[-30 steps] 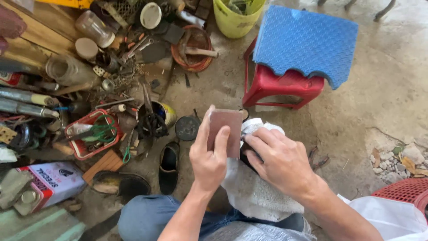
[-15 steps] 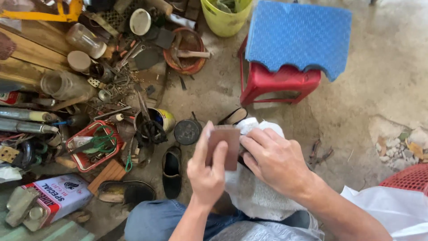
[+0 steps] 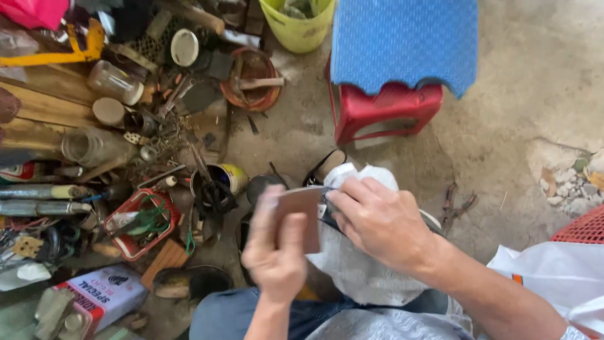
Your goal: Repairing a high-heeled shoe by sanding the heel and applying adhesive to attach a new tip.
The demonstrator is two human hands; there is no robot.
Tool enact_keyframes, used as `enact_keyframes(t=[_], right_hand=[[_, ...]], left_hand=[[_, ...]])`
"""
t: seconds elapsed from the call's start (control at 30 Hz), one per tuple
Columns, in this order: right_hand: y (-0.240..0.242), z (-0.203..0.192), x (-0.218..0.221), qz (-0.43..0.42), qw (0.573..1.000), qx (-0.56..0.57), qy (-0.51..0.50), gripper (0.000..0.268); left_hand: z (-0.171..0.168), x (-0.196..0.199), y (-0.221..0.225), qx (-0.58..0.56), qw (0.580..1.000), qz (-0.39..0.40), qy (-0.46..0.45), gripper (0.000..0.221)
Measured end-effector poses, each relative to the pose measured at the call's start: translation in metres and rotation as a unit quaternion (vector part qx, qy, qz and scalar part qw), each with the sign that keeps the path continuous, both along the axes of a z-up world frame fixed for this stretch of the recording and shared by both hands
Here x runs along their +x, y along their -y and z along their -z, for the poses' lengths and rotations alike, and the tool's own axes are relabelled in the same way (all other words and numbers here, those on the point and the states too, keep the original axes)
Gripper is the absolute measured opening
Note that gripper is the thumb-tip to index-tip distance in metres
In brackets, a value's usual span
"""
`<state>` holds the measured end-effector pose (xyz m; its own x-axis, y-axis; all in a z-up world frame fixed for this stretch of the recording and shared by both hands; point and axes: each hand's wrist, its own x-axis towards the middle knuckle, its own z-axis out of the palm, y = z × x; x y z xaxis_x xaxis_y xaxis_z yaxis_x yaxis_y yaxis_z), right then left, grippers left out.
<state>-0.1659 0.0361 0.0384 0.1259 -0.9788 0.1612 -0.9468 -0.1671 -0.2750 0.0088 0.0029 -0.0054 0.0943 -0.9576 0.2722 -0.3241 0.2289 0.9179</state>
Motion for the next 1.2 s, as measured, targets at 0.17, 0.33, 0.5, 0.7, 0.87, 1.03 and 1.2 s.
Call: enact_keyframes(t=[0.17,0.33,0.5,0.7,0.87,1.03,1.2], right_hand=[[-0.002,-0.001,0.003,-0.007,1.000,-0.009,-0.003,0.007],[-0.002,0.004,-0.001,-0.020,0.999,0.008,-0.037,0.018],[-0.001,0.002,-0.003,-0.023,0.999,0.026,-0.027,0.018],[0.001,0.008,-0.005,-0.013,0.998,0.050,-0.032,0.019],[0.000,0.005,-0.001,-0.032,0.998,0.027,-0.038,0.025],[0.001,0.000,-0.003,-0.024,0.998,0.015,-0.054,0.022],[0.002,0.002,-0.004,-0.029,0.999,0.023,-0.039,0.018]], left_hand=[[-0.007,0.003,0.028,-0.073,0.997,-0.002,-0.005,0.037],[0.004,0.003,0.005,0.059,0.988,0.133,0.059,0.044],[-0.004,0.004,0.021,-0.014,0.996,0.084,0.022,0.044],[0.005,0.011,-0.012,0.072,0.986,0.147,0.026,0.046],[-0.009,-0.005,0.017,0.101,0.991,0.084,-0.024,0.043],[0.001,0.004,-0.004,0.094,0.988,0.101,0.064,0.044],[0.010,0.002,-0.006,0.052,0.991,0.118,-0.036,0.045]])
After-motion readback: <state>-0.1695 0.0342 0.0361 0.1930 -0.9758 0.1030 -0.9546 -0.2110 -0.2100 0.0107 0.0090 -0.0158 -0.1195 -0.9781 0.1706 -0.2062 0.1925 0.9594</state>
